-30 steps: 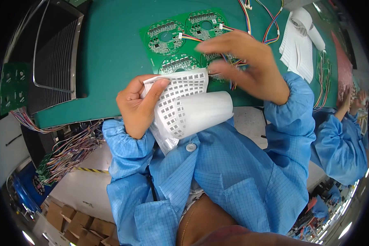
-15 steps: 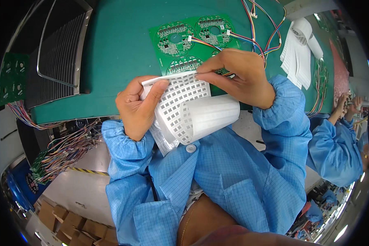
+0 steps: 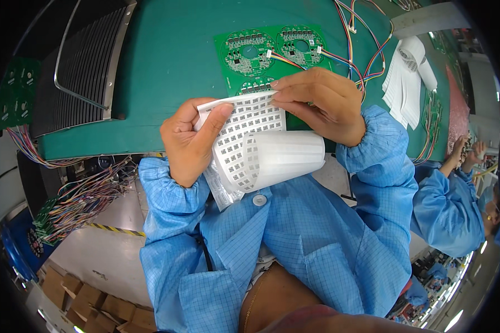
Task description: Peeling small identification labels from a roll and applying them to specific locations on green printed circuit boards.
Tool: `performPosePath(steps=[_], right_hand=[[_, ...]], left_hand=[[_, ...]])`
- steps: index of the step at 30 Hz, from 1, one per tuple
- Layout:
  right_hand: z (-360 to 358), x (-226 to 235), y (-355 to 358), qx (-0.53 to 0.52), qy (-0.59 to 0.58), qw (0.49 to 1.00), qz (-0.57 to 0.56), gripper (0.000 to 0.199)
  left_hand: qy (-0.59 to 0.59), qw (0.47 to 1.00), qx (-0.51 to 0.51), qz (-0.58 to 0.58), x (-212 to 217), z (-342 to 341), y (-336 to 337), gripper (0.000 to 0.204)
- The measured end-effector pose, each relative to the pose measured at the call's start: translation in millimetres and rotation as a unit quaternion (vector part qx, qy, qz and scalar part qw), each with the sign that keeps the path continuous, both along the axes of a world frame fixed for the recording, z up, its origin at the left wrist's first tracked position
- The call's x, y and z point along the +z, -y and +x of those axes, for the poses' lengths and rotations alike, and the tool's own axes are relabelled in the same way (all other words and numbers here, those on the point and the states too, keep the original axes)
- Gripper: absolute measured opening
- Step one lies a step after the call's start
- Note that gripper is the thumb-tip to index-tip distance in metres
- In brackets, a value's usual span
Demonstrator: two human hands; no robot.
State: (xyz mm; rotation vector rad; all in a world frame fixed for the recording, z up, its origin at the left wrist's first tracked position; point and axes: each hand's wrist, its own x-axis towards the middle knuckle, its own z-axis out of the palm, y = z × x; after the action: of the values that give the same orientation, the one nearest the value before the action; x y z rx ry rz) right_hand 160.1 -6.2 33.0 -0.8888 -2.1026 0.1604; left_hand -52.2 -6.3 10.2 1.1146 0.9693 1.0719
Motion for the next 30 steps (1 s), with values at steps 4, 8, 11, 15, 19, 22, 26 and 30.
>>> performPosePath(steps=[4,8,11,15,19,22,26,30], right_hand=[[-2,-2,-2,0.009,-0.021,0.998,-0.053,0.016],[-5,-2,-3,0.016,-0.033,0.991,-0.131,0.013],[-2,2,1,0.028,-0.202,0.924,-0.324,0.011],[8,-1,3,-0.049,-0.193,0.867,-0.458,0.008],[9,-19,-1,-0.062,0.011,0.957,-0.284,0.005],[10,-27,2,-0.066,0.063,0.961,-0.263,0.006],[9,-30,3,-0.069,0.071,0.960,-0.262,0.007],[6,-33,2,-0.085,0.069,0.965,-0.240,0.007]], left_hand=[[0.008,1.000,-0.002,-0.017,-1,-2,-1,0.015],[0.035,0.999,0.002,-0.016,-4,-4,-2,0.015],[-0.001,1.000,0.018,0.007,-6,-13,-3,0.015],[-0.069,0.996,0.044,0.026,-7,-34,-1,0.016],[-0.117,0.992,0.025,0.033,-11,-46,2,0.017],[-0.110,0.993,0.025,0.031,-14,-45,2,0.017],[-0.104,0.994,0.028,0.020,-14,-42,1,0.017],[-0.108,0.993,0.026,0.033,-14,-43,0,0.017]])
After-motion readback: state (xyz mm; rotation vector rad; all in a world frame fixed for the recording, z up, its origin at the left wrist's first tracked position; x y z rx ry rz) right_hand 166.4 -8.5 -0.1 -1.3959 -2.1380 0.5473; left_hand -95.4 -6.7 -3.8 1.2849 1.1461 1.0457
